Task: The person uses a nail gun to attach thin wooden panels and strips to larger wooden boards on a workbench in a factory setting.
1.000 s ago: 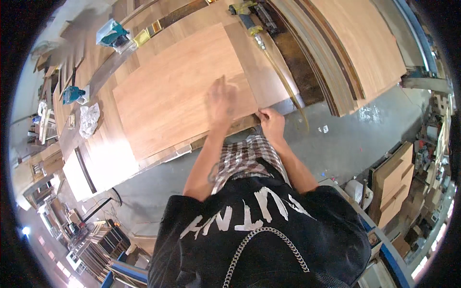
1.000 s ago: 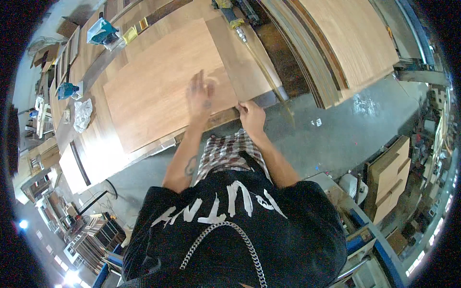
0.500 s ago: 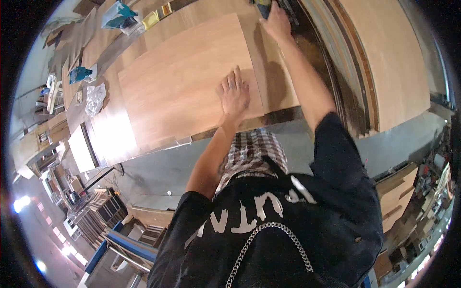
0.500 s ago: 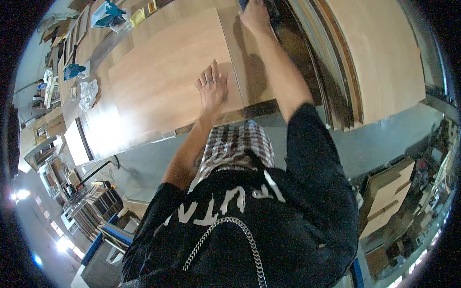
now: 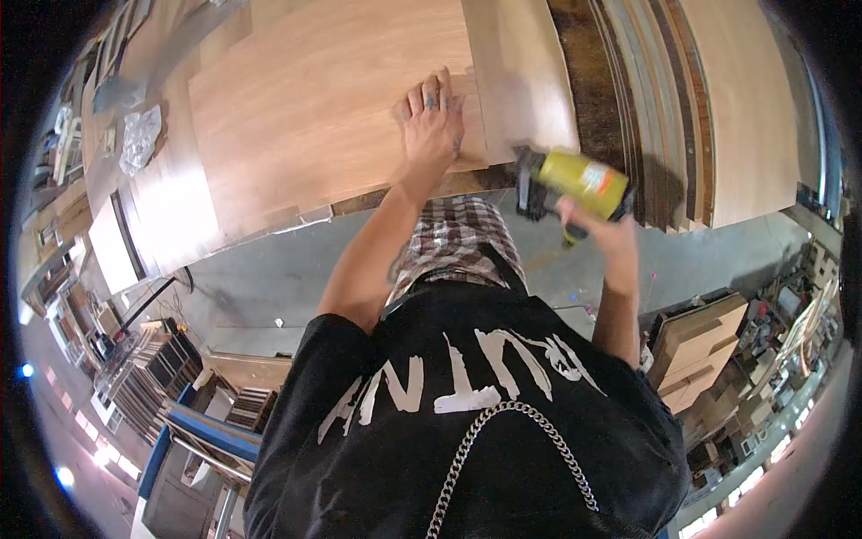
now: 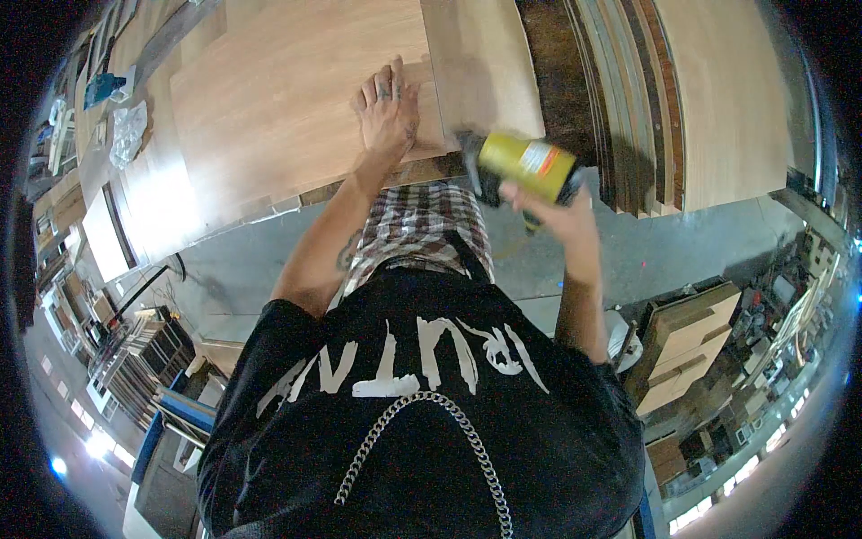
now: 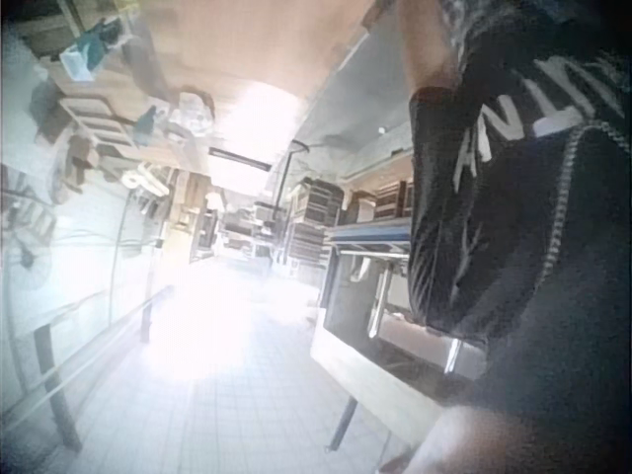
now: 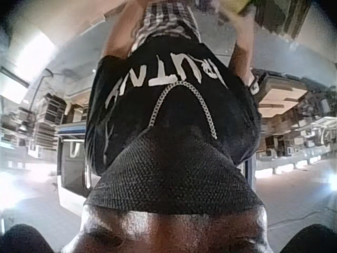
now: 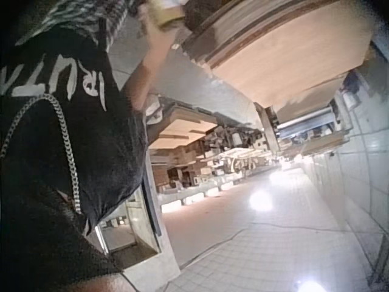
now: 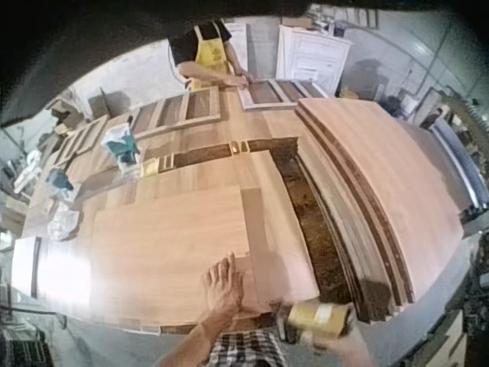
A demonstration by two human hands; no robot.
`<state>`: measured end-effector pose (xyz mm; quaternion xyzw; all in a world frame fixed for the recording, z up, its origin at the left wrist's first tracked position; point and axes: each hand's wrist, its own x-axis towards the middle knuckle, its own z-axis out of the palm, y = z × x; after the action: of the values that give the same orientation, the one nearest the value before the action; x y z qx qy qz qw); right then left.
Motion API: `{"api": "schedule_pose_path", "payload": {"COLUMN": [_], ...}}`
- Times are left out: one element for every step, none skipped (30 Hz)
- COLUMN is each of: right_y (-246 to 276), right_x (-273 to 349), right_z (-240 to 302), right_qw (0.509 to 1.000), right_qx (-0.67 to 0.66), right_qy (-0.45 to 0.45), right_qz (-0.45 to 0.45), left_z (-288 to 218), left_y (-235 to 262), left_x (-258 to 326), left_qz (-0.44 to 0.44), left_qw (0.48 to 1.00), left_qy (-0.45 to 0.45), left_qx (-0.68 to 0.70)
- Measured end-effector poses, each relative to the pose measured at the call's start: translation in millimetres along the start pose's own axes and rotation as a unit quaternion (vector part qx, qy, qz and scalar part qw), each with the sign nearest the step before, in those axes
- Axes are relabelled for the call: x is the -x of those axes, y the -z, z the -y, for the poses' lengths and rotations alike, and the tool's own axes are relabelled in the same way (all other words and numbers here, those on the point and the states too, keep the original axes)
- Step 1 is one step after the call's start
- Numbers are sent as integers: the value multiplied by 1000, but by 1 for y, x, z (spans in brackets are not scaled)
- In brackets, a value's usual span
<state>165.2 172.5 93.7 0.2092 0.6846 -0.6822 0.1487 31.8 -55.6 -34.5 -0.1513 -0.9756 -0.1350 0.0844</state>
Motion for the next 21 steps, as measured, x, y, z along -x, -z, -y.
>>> {"api": "schedule_pose_path", "payload": {"right_y": [-4, -17, -31, -36, -39, -42, -46, -52, -55, -56, -58, -60, -63, -63, -59, -63, -65, -66, -65, -64, -62], "right_x": [11, 16, 19, 20, 21, 21, 21, 20, 18, 12, 12, 12, 11, 6, 7, 8, 9, 9, 8, 7, 7], "right_z": [-39, -37, -34, -48, -74, -89, -85, -80, -78, -75, -70, -65, -58, -79, -83, -66, -57, -61, -65, -68, -70], "right_qw": [993, 995, 996, 996, 992, 987, 987, 988, 987, 983, 983, 976, 966, 928, 927, 950, 968, 968, 975, 980, 980], "right_qx": [60, 74, 88, 86, 115, 143, 143, 123, 104, 136, 138, 178, 217, 323, 325, 273, 220, 223, 192, 161, 164], "right_qy": [44, 26, 8, 9, 14, 19, 19, 15, 10, 12, 11, 11, 10, 56, 56, 46, 35, 34, 13, -8, -8], "right_qz": [-89, -60, -31, -28, -49, -70, -69, -96, -122, -120, -118, -129, -140, -179, -177, -147, -116, -112, -114, -116, -113], "left_z": [-2, -2, -1, 0, -1, -2, -3, -4, -5, -4, -4, -4, -3, -3, -3, -2, 0, 1, 0, -1, -1], "left_y": [-2, -3, -4, -5, -7, -6, -4, -3, -2, -2, -2, -2, -3, -4, -5, -5, -5, -5, -4, -4, -6], "left_x": [-3, -1, 0, 0, -1, -1, -1, -1, -2, -3, -4, -3, -4, -4, -3, -2, -1, 0, -2, -3, -4], "left_qz": [-2, -1, 1, -5, -10, -10, -11, -11, -11, -7, -3, -3, -7, -11, -11, -16, -22, -21, -26, -30, -31], "left_qw": [1000, 1000, 1000, 1000, 1000, 1000, 1000, 1000, 1000, 1000, 1000, 1000, 1000, 1000, 1000, 1000, 1000, 1000, 1000, 999, 999], "left_qy": [1, 1, 2, 2, 0, -1, -3, -6, -5, 1, 8, 10, 4, -1, 1, -9, -19, -14, -12, -11, -6], "left_qx": [9, 18, 14, 6, 2, 2, 2, 2, 3, -1, -4, -4, -3, -2, -1, -1, -2, -2, 1, 5, 5]}}
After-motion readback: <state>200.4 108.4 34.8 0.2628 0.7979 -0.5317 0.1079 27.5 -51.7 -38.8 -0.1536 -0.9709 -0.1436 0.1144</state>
